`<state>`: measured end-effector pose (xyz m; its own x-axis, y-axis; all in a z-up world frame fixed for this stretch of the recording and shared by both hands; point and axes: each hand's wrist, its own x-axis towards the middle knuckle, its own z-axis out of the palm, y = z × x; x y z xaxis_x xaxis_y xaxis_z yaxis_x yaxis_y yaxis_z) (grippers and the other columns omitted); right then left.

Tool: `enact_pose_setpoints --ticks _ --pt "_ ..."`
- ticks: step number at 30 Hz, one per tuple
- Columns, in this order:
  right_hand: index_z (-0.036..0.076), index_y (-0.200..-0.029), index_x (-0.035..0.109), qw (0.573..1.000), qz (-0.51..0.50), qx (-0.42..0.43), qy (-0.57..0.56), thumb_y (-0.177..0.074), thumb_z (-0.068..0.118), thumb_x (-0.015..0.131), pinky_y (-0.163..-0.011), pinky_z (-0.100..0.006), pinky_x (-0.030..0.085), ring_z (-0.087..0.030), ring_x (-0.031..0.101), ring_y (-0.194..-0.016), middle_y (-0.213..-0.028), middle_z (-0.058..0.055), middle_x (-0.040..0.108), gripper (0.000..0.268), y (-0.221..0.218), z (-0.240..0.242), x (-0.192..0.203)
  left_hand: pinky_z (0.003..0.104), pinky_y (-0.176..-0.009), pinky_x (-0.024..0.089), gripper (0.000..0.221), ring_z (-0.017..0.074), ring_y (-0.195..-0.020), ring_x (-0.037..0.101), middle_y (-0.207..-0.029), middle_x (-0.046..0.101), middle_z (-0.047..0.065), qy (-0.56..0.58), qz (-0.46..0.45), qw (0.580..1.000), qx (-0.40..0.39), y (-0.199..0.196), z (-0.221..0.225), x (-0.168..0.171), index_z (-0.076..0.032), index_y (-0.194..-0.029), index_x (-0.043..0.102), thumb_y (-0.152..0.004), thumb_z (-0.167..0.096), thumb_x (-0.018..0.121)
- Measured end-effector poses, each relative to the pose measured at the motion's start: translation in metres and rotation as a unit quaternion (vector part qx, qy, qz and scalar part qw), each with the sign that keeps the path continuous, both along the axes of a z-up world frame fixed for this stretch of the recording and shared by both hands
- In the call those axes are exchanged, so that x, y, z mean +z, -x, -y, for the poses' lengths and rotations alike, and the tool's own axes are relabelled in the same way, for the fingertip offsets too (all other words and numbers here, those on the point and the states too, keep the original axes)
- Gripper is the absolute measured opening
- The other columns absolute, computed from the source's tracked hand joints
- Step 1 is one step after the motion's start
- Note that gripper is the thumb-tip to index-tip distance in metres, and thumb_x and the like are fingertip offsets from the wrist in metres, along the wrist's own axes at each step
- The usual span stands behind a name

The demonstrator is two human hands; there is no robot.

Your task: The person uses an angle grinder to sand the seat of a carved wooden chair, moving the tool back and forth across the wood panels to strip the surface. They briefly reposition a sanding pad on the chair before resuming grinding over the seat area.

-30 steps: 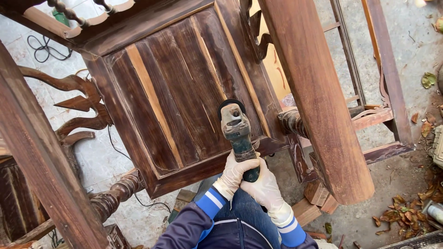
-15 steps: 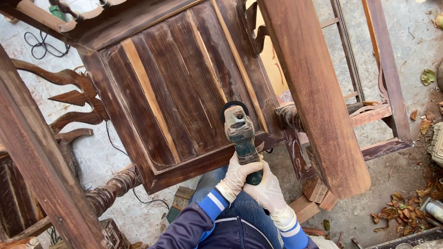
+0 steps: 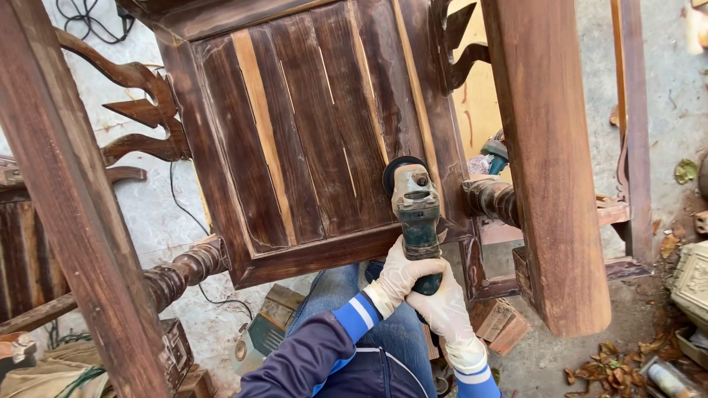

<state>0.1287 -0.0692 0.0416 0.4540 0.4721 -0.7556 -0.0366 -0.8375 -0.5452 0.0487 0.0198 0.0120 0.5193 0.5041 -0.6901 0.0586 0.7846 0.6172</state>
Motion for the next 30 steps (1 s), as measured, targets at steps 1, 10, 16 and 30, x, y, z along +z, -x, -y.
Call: enact_pose_setpoints --ticks 1,10,16,30 --pt "0.009 -0.131 0.054 1.000 0.003 0.000 0.002 -0.062 0.030 0.087 -0.089 -0.038 0.055 -0.028 0.074 -0.104 -0.110 -0.016 0.075 0.080 -0.003 -0.004 0.001 0.032 -0.084 0.058 0.051 0.0153 -0.090 0.068 -0.099 0.071 0.005 0.002 0.003 1.000 0.000 -0.001 -0.005 0.004 -0.003 -0.113 0.061 -0.069 -0.009 0.086" --pt "0.007 -0.128 0.055 0.999 0.007 0.045 0.007 -0.065 0.032 0.086 -0.089 -0.036 0.055 -0.023 0.072 -0.102 -0.108 -0.013 0.073 0.075 -0.013 -0.045 0.003 0.031 -0.082 0.057 0.045 0.0142 -0.088 0.067 -0.097 0.071 0.004 -0.019 0.020 0.999 0.019 -0.007 -0.039 -0.007 -0.003 -0.109 0.063 -0.071 -0.011 0.086" --pt "0.004 -0.120 0.058 0.997 -0.007 0.009 -0.082 -0.063 0.027 0.084 -0.086 -0.036 0.056 -0.023 0.071 -0.097 -0.102 -0.013 0.073 0.067 -0.030 -0.070 -0.008 0.030 -0.079 0.057 0.044 0.0132 -0.086 0.066 -0.096 0.069 0.003 -0.032 0.042 0.998 0.034 -0.026 -0.065 -0.016 -0.005 -0.109 0.063 -0.071 -0.010 0.085" --pt "0.007 -0.128 0.057 0.997 0.000 0.027 -0.079 -0.062 0.028 0.084 -0.087 -0.034 0.055 -0.022 0.073 -0.099 -0.105 -0.012 0.075 0.075 -0.057 -0.147 0.002 0.033 -0.081 0.057 0.043 0.0165 -0.087 0.068 -0.097 0.071 0.005 -0.024 0.048 0.997 0.060 -0.049 -0.133 -0.029 -0.003 -0.111 0.065 -0.073 -0.010 0.084"
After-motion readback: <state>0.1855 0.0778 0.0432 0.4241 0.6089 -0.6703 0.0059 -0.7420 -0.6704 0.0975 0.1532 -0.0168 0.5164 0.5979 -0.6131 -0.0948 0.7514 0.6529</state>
